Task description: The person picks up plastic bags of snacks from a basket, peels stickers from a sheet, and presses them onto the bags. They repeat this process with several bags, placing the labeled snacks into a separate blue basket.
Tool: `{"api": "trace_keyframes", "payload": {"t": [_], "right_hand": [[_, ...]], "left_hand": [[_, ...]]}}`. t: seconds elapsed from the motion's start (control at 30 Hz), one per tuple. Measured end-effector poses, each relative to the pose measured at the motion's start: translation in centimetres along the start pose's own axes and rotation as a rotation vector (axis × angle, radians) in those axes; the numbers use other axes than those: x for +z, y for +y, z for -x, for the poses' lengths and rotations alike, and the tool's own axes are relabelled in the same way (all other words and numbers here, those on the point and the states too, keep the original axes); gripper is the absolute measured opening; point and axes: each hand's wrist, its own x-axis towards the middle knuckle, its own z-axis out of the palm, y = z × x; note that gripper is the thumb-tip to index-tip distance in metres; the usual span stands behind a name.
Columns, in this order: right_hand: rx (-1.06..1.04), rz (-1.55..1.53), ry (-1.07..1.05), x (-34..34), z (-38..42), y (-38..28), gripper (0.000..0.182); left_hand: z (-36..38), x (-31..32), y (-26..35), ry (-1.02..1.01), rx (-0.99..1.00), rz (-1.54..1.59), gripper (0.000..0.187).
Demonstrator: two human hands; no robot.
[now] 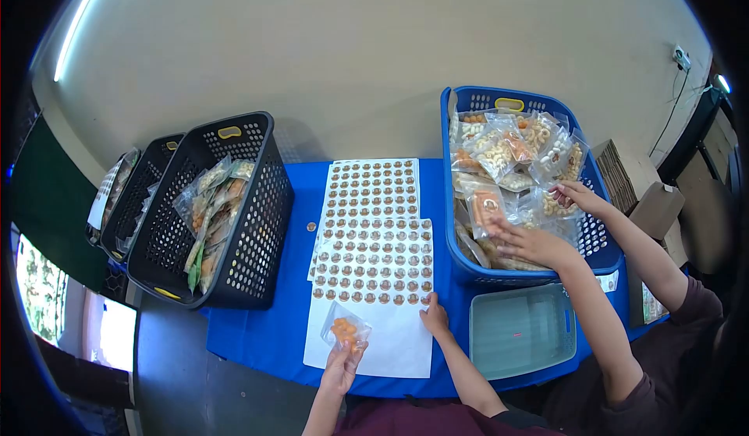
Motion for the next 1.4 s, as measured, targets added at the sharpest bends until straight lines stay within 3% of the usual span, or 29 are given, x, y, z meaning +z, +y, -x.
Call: {"api": "trace_keyframes", "payload": {"t": [0.1, 0.27, 0.57, 0.77, 0.87, 0.97, 1.07, 1.2, 1.4], "right_hand": [[0.023, -0.038, 0.014, 0.4, -0.2, 0.6, 0.055], [0.045, -0.004, 0.116, 0.9, 0.3, 0.5, 0.057], [0.001, -0.143, 0.121, 0.5, 0.1, 1.1, 0.037], [0.085, -0.797, -0.03, -0.1, 0.5, 1.9, 0.012], [0.065, -0.879, -0.051, -0.3, 1.1, 2.9, 0.004], [0.164, -0.867, -0.076, -3.0, 3.9, 1.1, 0.008], [0.273, -1.048, -0.101, -5.7, 6.0, -1.1, 0.009], [0.178, -1.324, -0.198, -10.1, 8.5, -4.2, 0.009], [0.006, -1.44, -0.209, -14.0, 9.5, -6.3, 0.02]], "left_hand": [[0.5, 0.7, 0.3, -0.052, 0.072, -0.215, 0.041], [0.3, 0.5, -0.2, -0.076, 0.046, -0.209, 0.047], [0.6, 1.3, -1.3, -0.133, 0.042, -0.292, 0.046], [2.0, 2.1, -0.3, -0.143, 0.102, -0.358, 0.05], [1.6, 1.3, -0.5, -0.15, 0.142, -0.431, 0.051], [2.3, 2.2, -0.8, -0.144, 0.154, -0.402, 0.052], [3.1, 3.5, -0.5, -0.174, 0.171, -0.431, 0.051], [3.5, 4.9, -0.2, -0.232, 0.275, -0.608, 0.043], [3.4, 5.5, 0.3, -0.144, 0.315, -0.534, 0.023]]}}
